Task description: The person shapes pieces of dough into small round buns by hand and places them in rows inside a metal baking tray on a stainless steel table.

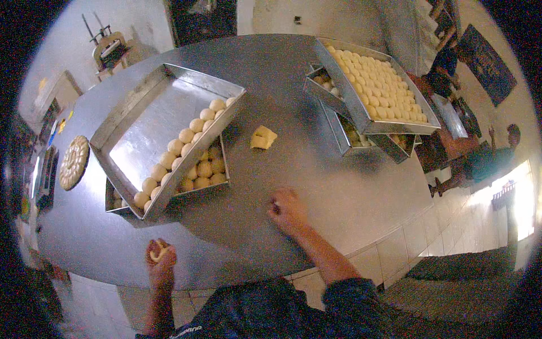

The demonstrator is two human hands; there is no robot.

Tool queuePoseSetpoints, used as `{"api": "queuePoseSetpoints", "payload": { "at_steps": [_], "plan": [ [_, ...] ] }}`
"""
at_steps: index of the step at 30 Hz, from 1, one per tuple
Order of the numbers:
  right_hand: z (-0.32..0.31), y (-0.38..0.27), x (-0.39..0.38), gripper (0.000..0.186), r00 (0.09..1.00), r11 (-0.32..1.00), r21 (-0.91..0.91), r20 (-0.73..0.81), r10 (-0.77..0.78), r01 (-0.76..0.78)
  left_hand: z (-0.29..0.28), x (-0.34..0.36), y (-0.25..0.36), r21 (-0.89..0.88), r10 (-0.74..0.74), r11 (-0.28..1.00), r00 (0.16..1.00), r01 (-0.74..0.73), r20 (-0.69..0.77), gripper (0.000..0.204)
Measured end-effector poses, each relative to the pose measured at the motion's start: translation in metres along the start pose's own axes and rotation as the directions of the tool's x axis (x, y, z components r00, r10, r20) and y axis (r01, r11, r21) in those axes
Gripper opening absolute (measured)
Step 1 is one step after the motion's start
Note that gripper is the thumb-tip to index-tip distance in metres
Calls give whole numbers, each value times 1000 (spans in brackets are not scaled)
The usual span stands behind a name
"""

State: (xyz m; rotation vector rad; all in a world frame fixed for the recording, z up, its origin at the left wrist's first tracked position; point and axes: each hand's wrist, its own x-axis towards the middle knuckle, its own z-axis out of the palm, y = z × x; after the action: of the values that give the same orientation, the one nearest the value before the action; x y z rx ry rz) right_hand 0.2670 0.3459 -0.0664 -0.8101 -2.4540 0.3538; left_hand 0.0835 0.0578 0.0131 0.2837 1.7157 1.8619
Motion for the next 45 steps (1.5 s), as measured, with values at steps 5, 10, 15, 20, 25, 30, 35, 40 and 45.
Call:
{"api": "queuePoseSetpoints", "payload": {
  "at_steps": [5, 10, 15, 20, 25, 30, 35, 40, 45],
  "plan": [
    [-3, 33, 14, 26, 973, 967, -141, -127, 193, -210, -21, -6, 16, 151, -72, 988, 980, 44, 185, 19],
    [-35, 14, -28, 23, 982, 977, -103, -71, 178, -184, -68, -5, 34, 60, 81, 994, 982, -93, 171, 27],
    [-68, -53, 68, 35, 857, 371, 791, 349, 380, -487, -125, -14, 36, -32, 64, 997, 996, -66, -60, 28],
    [-4, -241, 182, 44, 999, 408, 913, 22, -38, -4, -114, -1, 22, -56, 50, 997, 994, -55, -94, 38],
    [68, -260, 182, 34, 851, 779, 597, 294, -436, 193, -114, 3, 27, -225, 25, 974, 999, -29, -21, 30],
    [-31, -267, 93, 32, 893, 725, 672, 221, -393, 153, -70, -8, 40, -577, 62, 770, 868, 271, 492, 67],
    [-46, -151, -12, 31, 885, 698, 652, 463, -54, -298, 6, 1, 15, 115, -287, 933, 511, 342, 810, 63],
    [-58, -11, -70, 40, 985, 981, -130, 73, 157, -146, 110, 36, 21, 486, -307, 852, 567, -193, 764, 44],
    [-20, 0, -20, 49, 942, 899, -332, 79, 328, -285, 226, 125, -50, 623, 412, 382, 729, -683, 546, 45]
  ]
}}
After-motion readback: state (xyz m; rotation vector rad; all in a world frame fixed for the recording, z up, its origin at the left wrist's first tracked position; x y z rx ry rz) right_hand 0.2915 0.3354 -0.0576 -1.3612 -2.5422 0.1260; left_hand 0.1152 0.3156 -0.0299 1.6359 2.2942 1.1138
